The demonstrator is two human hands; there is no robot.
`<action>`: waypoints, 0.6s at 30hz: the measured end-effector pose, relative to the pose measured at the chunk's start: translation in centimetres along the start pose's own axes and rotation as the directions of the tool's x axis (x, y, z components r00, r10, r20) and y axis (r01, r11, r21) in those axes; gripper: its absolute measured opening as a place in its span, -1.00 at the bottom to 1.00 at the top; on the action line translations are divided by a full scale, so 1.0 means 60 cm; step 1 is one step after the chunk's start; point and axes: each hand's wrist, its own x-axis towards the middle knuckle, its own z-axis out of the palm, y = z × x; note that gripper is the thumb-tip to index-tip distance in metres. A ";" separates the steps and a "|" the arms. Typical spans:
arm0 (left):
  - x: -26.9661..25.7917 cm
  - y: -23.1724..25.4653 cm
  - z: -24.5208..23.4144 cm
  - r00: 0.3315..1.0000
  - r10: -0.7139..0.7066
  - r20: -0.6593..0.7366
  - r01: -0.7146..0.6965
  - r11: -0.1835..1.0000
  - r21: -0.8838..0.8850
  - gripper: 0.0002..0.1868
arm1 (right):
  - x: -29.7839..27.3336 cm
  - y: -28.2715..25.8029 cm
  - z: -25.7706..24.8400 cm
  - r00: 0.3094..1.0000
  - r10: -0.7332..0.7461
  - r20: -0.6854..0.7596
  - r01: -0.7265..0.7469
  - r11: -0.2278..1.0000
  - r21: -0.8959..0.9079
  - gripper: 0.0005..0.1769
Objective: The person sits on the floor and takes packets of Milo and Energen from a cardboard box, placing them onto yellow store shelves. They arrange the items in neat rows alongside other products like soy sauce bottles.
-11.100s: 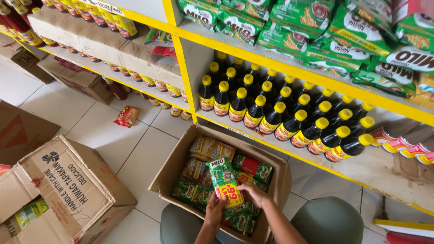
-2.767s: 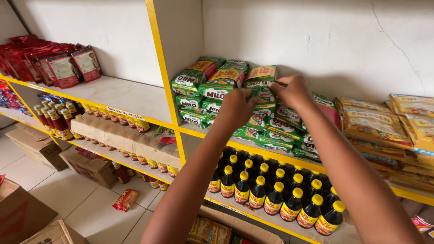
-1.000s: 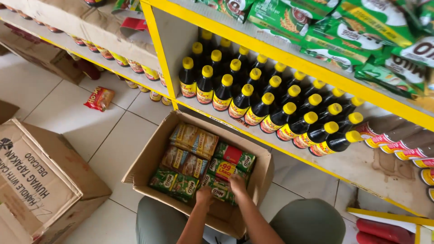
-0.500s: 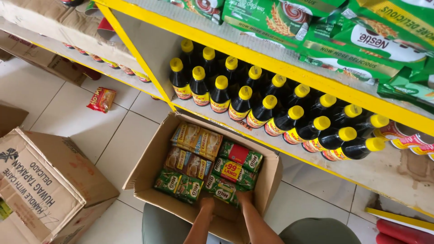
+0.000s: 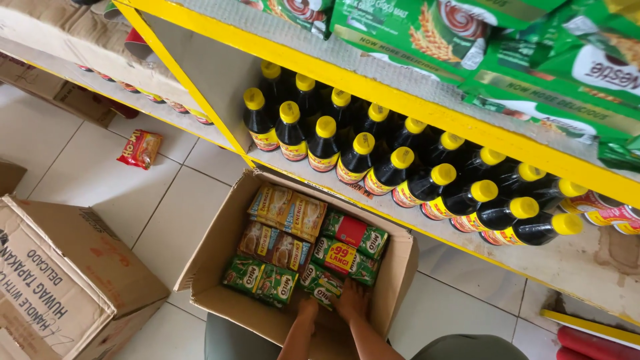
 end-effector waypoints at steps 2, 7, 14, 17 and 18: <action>0.010 -0.003 -0.004 0.997 -0.068 0.047 0.069 0.997 -0.018 -0.37 | 0.021 0.006 0.024 0.992 -0.118 0.050 0.116 0.993 0.029 0.16; 0.019 -0.024 -0.003 0.954 -0.240 0.179 0.251 0.967 -0.041 -0.40 | 0.038 0.022 0.048 0.977 -0.124 0.175 0.122 0.992 0.023 0.00; -0.002 -0.021 -0.024 0.927 -0.281 0.249 0.313 0.944 -0.103 -0.46 | 0.089 0.066 0.128 0.970 -0.164 0.178 0.064 0.884 0.464 -0.19; -0.007 -0.014 -0.026 0.931 -0.246 0.271 0.283 0.953 -0.109 -0.50 | 0.148 0.099 0.183 0.958 -0.183 0.222 0.074 0.903 0.424 -0.23; -0.011 -0.007 -0.026 0.930 -0.245 0.273 0.282 0.953 -0.108 -0.50 | 0.161 0.103 0.178 0.958 -0.182 0.220 0.074 0.903 0.423 -0.23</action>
